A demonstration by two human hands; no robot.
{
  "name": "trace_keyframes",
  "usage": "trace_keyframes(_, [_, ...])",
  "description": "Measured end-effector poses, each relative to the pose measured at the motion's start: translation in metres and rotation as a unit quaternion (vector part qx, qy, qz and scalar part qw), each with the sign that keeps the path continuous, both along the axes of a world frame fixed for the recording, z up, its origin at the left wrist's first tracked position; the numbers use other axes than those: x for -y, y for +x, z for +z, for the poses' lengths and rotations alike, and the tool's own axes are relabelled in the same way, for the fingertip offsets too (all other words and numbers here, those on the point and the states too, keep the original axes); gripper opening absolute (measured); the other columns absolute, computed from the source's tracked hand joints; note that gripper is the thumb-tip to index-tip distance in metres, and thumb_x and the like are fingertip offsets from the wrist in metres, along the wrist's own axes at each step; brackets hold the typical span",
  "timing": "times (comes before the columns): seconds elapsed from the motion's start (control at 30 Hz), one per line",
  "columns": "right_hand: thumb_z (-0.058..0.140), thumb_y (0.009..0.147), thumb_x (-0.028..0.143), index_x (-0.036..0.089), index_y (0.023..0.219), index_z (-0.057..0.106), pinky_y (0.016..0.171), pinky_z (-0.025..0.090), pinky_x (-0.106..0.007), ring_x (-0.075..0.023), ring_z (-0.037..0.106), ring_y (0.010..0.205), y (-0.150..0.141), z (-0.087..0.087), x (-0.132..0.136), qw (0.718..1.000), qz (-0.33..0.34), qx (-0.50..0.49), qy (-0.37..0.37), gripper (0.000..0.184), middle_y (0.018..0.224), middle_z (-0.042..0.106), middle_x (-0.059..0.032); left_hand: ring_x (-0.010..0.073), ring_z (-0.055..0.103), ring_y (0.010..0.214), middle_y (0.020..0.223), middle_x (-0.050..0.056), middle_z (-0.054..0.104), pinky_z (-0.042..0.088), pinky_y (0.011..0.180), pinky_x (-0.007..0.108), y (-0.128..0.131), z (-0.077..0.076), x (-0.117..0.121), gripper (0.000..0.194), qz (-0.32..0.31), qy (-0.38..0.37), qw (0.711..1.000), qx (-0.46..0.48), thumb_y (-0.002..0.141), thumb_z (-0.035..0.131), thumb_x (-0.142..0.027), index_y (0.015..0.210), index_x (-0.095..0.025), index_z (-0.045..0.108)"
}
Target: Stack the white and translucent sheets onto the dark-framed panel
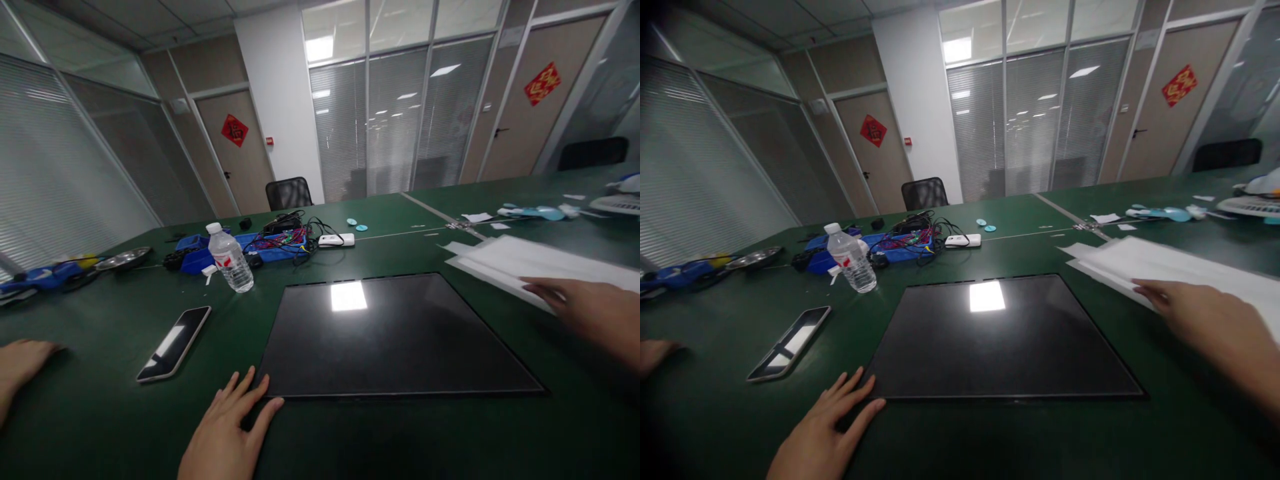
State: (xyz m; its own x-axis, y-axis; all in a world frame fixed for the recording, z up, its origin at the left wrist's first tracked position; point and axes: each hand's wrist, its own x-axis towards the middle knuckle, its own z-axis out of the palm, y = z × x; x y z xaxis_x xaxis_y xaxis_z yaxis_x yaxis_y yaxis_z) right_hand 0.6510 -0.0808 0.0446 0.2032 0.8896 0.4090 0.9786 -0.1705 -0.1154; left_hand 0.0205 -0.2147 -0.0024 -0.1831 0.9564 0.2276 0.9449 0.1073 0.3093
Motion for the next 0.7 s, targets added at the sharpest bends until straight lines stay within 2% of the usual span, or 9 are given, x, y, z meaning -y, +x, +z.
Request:
trace_keyframes(0.07, [0.045,0.108,0.058,0.026,0.137,0.076,0.064,0.045,-0.038,-0.0237,0.075,0.075,-0.052,0.012,0.012,0.997,0.074,0.024,-0.023,0.053,0.112,0.079,-0.0213,0.0364,0.055,0.149,0.149,0.003,0.067,0.041,0.126,0.06,0.001,-0.001,0.0,0.056,0.007,0.002,1.0,0.0,0.089,0.062,-0.069,0.124,-0.03,0.083])
trace_keyframes(0.13, [0.037,0.112,0.047,0.032,0.143,0.072,0.083,0.056,-0.041,-0.0259,0.077,0.105,-0.104,0.014,0.024,0.987,0.159,0.029,-0.013,0.049,0.134,0.074,-0.0118,0.0359,0.055,0.149,0.15,0.003,0.067,0.04,0.126,0.059,0.001,-0.002,0.0,0.057,0.01,0.0,1.0,0.001,0.089,0.061,-0.069,0.125,-0.03,0.083])
trace_keyframes(0.17, [0.037,0.112,0.043,0.035,0.144,0.071,0.094,0.058,-0.042,-0.0264,0.074,0.117,-0.13,0.012,0.03,0.977,0.211,0.029,-0.018,0.048,0.141,0.071,-0.0074,0.0359,0.054,0.15,0.15,0.003,0.067,0.04,0.126,0.059,0.001,-0.002,-0.001,0.057,0.011,-0.002,1.0,0.002,0.09,0.06,-0.069,0.125,-0.031,0.083])
trace_keyframes(0.27, [0.044,0.109,0.037,0.036,0.145,0.07,0.104,0.06,-0.049,-0.0297,0.07,0.127,-0.198,0.002,0.047,0.94,0.334,0.045,-0.061,0.044,0.15,0.064,-0.0077,0.0368,0.055,0.149,0.148,0.004,0.069,0.04,0.126,0.059,-0.001,-0.004,-0.002,0.06,0.008,-0.001,1.0,0.01,0.088,0.059,-0.07,0.125,-0.029,0.083])
trace_keyframes(0.37, [0.052,0.106,0.034,0.03,0.145,0.071,0.109,0.056,-0.057,-0.0356,0.064,0.135,-0.252,-0.004,0.059,0.91,0.393,0.065,-0.112,0.043,0.154,0.06,-0.013,0.0368,0.056,0.148,0.145,0.005,0.071,0.041,0.126,0.057,-0.002,-0.004,-0.001,0.059,-0.006,0.013,1.0,0.02,0.087,0.059,-0.067,0.122,-0.027,0.084])
trace_keyframes(0.47, [0.051,0.107,0.037,0.029,0.149,0.067,0.111,0.052,-0.063,-0.0398,0.058,0.141,-0.285,-0.003,0.066,0.888,0.433,0.052,-0.147,0.045,0.158,0.056,-0.0147,0.0359,0.061,0.144,0.146,0.004,0.071,0.047,0.122,0.055,-0.003,-0.003,0.004,0.056,0.004,0.031,0.999,0.03,0.09,0.057,-0.064,0.125,-0.028,0.083])
trace_keyframes(0.57, [0.046,0.109,0.039,0.03,0.153,0.063,0.114,0.047,-0.066,-0.0399,0.053,0.145,-0.301,-0.001,0.067,0.861,0.481,0.022,-0.163,0.047,0.162,0.053,-0.015,0.0328,0.065,0.14,0.15,0.004,0.068,0.055,0.116,0.05,-0.001,0.0,0.008,0.057,0.017,0.05,0.998,0.035,0.094,0.059,-0.06,0.141,-0.031,0.073])
trace_keyframes(0.63, [0.045,0.11,0.041,0.031,0.155,0.061,0.117,0.045,-0.067,-0.0396,0.05,0.148,-0.304,-0.001,0.067,0.852,0.496,-0.001,-0.169,0.048,0.164,0.05,-0.0146,0.0313,0.065,0.141,0.155,0.003,0.064,0.053,0.118,0.05,-0.001,0.001,0.008,0.054,-0.015,0.061,0.998,0.027,0.096,0.058,-0.057,0.141,-0.033,0.073])
trace_keyframes(0.7, [0.045,0.11,0.043,0.032,0.157,0.059,0.118,0.043,-0.069,-0.0399,0.048,0.15,-0.304,-0.002,0.069,0.853,0.491,-0.021,-0.175,0.05,0.166,0.047,-0.0145,0.0316,0.064,0.142,0.157,0.001,0.063,0.048,0.122,0.053,0.0,-0.001,0.006,0.046,-0.055,0.061,0.997,0.01,0.098,0.055,-0.055,0.13,-0.035,0.08])
